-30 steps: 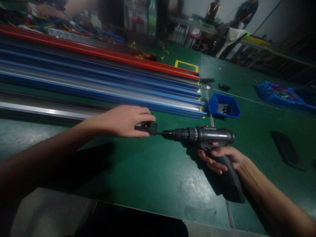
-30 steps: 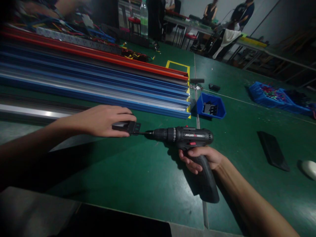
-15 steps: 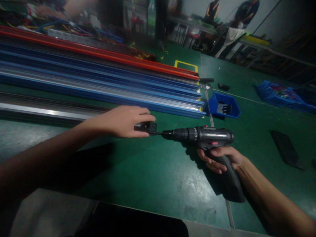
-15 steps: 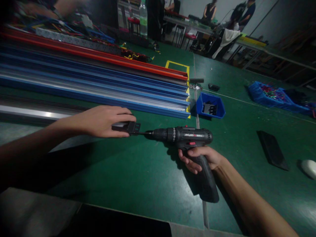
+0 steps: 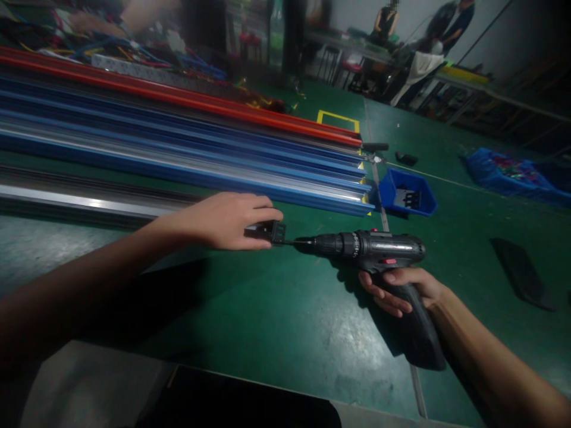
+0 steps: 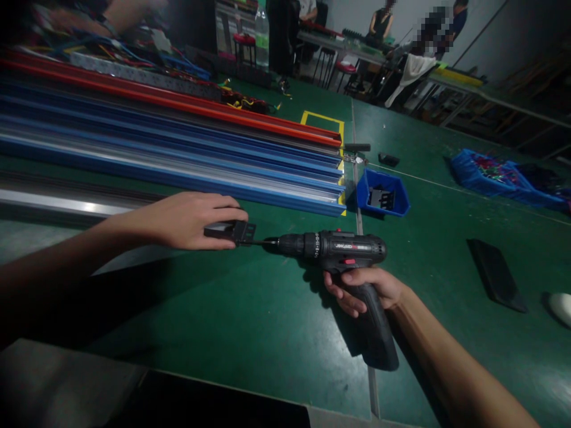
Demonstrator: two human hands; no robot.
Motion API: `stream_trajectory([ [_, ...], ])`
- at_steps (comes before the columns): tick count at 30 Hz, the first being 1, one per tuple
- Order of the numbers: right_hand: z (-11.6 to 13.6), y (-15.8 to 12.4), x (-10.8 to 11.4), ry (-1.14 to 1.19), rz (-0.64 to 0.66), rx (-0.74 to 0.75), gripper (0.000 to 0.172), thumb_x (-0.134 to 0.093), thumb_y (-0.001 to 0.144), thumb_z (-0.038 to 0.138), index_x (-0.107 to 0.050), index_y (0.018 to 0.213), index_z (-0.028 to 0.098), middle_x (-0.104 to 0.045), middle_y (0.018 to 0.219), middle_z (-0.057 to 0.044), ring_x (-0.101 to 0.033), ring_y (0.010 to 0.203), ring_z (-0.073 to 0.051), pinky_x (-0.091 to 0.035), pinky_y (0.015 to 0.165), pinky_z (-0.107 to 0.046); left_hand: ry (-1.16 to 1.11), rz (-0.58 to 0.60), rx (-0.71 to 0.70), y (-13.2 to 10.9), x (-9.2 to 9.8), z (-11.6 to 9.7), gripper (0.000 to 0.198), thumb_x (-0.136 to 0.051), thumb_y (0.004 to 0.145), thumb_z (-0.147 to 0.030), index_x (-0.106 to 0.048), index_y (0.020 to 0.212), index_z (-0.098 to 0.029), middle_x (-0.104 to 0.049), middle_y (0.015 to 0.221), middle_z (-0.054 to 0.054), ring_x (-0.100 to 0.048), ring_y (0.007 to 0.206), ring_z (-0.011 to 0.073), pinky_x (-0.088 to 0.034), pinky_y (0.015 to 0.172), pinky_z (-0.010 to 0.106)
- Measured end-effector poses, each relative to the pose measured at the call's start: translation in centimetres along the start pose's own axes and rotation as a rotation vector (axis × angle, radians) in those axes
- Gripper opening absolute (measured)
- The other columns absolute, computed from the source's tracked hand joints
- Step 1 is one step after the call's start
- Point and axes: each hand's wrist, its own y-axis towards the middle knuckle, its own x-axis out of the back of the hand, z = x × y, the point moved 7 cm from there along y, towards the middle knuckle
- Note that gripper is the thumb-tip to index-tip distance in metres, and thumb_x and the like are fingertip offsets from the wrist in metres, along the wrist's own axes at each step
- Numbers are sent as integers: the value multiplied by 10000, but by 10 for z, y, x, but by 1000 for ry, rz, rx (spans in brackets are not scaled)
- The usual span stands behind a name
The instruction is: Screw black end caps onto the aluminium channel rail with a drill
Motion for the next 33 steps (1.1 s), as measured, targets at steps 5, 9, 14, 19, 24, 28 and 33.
stream_trajectory([
  [5, 0, 0, -1, 12, 17, -9, 275, -644, 995, 278, -702, 1148, 58, -638, 875, -58, -484, 450, -35, -564, 558, -182, -13, -7, -2, 0, 0, 1, 518, -561, 995, -602, -625, 1413, -301, -679, 1306, 94, -675, 1034, 259, -492, 807, 310],
  [9, 2, 1, -1, 1, 10, -30, 297, -678, 981, 291, -727, 1158, 58, -651, 900, -69, -506, 490, -42, -568, 586, -196, -1, 8, 0, 0, -1, 1, 524, -547, 1001, -606, -613, 1420, -298, -669, 1299, 93, -675, 1027, 254, -488, 806, 312],
  [14, 4, 2, -4, -2, 17, -34, 300, -696, 973, 296, -748, 1146, 56, -655, 900, -69, -508, 502, -44, -564, 591, -202, 5, 21, 10, 1, -2, 0, 529, -538, 1004, -606, -602, 1430, -299, -658, 1314, 94, -674, 1053, 264, -490, 823, 322],
  [19, 4, 2, -4, 6, 17, -14, 290, -674, 985, 269, -741, 1157, 45, -662, 910, -79, -521, 512, -47, -567, 602, -209, 18, 27, 10, 1, -1, 0, 530, -540, 1006, -607, -598, 1432, -298, -662, 1308, 95, -674, 1039, 254, -486, 811, 315],
  [24, 4, 4, -6, 21, 38, 0, 299, -650, 979, 248, -732, 1152, 18, -661, 908, -91, -516, 513, -47, -572, 614, -213, 15, 32, 23, 0, -3, 2, 527, -546, 1003, -608, -591, 1434, -308, -655, 1308, 91, -675, 1045, 255, -493, 815, 319],
  [28, 4, 5, -7, 24, 41, 2, 294, -631, 986, 240, -727, 1158, 21, -660, 919, -93, -518, 522, -48, -574, 626, -210, 13, 35, 15, -1, -4, 2, 532, -531, 1009, -616, -585, 1439, -308, -651, 1315, 94, -678, 1049, 261, -498, 804, 324],
  [33, 4, 5, -7, 18, 48, 11, 303, -627, 978, 240, -724, 1158, 16, -660, 906, -90, -512, 518, -50, -571, 620, -207, 5, 17, 7, 0, -3, 2, 539, -538, 1004, -616, -598, 1438, -302, -657, 1303, 98, -677, 1041, 265, -503, 804, 331],
])
